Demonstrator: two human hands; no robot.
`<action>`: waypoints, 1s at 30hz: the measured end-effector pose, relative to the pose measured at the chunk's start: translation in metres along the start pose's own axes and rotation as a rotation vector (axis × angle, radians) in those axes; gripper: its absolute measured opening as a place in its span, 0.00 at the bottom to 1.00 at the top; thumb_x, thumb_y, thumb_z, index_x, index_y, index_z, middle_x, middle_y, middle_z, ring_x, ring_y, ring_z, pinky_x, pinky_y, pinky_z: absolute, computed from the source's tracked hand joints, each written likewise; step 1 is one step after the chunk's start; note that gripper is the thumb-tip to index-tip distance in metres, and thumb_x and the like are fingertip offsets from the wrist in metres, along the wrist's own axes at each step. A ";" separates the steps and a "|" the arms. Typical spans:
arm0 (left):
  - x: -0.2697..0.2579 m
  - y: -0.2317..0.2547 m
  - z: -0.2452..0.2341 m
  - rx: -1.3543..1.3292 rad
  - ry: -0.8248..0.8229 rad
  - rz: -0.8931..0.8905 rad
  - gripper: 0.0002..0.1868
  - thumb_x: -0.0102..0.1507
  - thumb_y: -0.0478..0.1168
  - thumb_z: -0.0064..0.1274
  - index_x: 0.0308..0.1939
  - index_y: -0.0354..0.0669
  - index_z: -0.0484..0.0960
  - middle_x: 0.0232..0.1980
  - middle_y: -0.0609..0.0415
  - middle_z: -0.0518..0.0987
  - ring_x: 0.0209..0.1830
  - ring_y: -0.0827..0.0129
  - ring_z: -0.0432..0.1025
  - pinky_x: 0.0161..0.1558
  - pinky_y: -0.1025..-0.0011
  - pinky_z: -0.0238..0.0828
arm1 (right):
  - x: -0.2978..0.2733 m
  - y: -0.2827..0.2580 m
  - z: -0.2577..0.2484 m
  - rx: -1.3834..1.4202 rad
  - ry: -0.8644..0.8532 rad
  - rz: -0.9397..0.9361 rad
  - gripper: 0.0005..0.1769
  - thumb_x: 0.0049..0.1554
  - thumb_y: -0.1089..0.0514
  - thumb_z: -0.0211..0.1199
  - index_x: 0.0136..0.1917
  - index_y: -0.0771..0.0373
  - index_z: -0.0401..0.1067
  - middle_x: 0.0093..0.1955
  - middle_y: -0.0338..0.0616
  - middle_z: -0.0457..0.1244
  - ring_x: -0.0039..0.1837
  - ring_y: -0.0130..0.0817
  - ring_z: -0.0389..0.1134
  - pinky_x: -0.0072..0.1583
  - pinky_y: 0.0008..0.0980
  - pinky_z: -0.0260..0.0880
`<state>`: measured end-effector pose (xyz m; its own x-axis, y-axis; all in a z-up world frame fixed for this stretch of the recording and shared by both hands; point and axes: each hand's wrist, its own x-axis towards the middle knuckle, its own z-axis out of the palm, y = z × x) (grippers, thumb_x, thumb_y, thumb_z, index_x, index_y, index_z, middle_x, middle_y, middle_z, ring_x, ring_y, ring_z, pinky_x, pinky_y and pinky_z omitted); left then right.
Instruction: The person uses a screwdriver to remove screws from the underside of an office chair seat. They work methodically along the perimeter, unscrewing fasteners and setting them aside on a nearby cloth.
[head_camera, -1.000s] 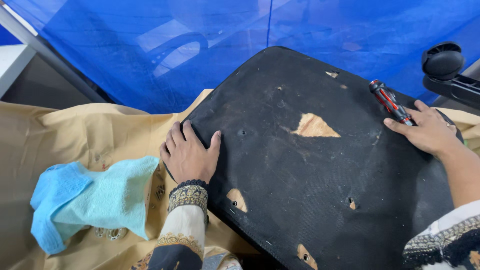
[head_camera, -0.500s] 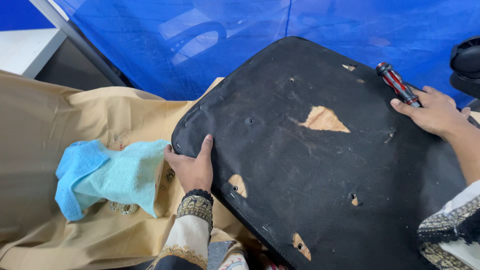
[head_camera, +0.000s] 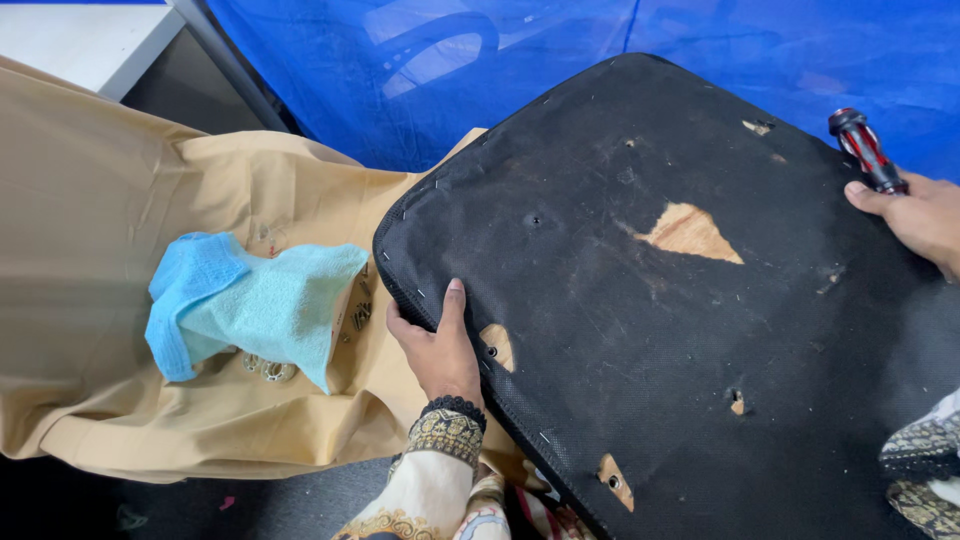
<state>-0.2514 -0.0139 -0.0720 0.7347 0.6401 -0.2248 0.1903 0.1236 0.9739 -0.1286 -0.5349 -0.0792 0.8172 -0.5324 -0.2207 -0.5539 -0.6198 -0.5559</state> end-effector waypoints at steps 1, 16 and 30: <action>-0.001 0.001 0.001 -0.029 0.011 0.005 0.49 0.59 0.49 0.61 0.76 0.34 0.51 0.76 0.40 0.61 0.75 0.56 0.61 0.73 0.65 0.53 | 0.003 0.000 -0.001 0.004 -0.010 -0.012 0.32 0.65 0.40 0.60 0.79 0.46 0.66 0.60 0.56 0.69 0.61 0.50 0.70 0.65 0.47 0.65; 0.108 0.031 0.036 -0.011 -0.125 0.122 0.39 0.58 0.41 0.62 0.70 0.40 0.61 0.63 0.43 0.79 0.59 0.59 0.77 0.62 0.67 0.71 | -0.015 0.017 -0.010 -0.078 0.104 -0.013 0.29 0.61 0.39 0.68 0.69 0.56 0.74 0.57 0.56 0.68 0.60 0.49 0.69 0.62 0.48 0.64; 0.071 0.023 0.021 0.512 -0.247 0.281 0.55 0.58 0.62 0.59 0.75 0.33 0.50 0.72 0.29 0.59 0.71 0.41 0.61 0.70 0.57 0.58 | 0.035 0.060 -0.005 0.279 -0.116 0.134 0.22 0.66 0.37 0.58 0.56 0.58 0.74 0.47 0.45 0.70 0.50 0.37 0.70 0.54 0.42 0.67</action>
<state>-0.1809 0.0188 -0.0666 0.9188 0.3940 -0.0229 0.2110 -0.4413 0.8722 -0.1342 -0.5929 -0.1164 0.7616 -0.5195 -0.3874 -0.6057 -0.3582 -0.7105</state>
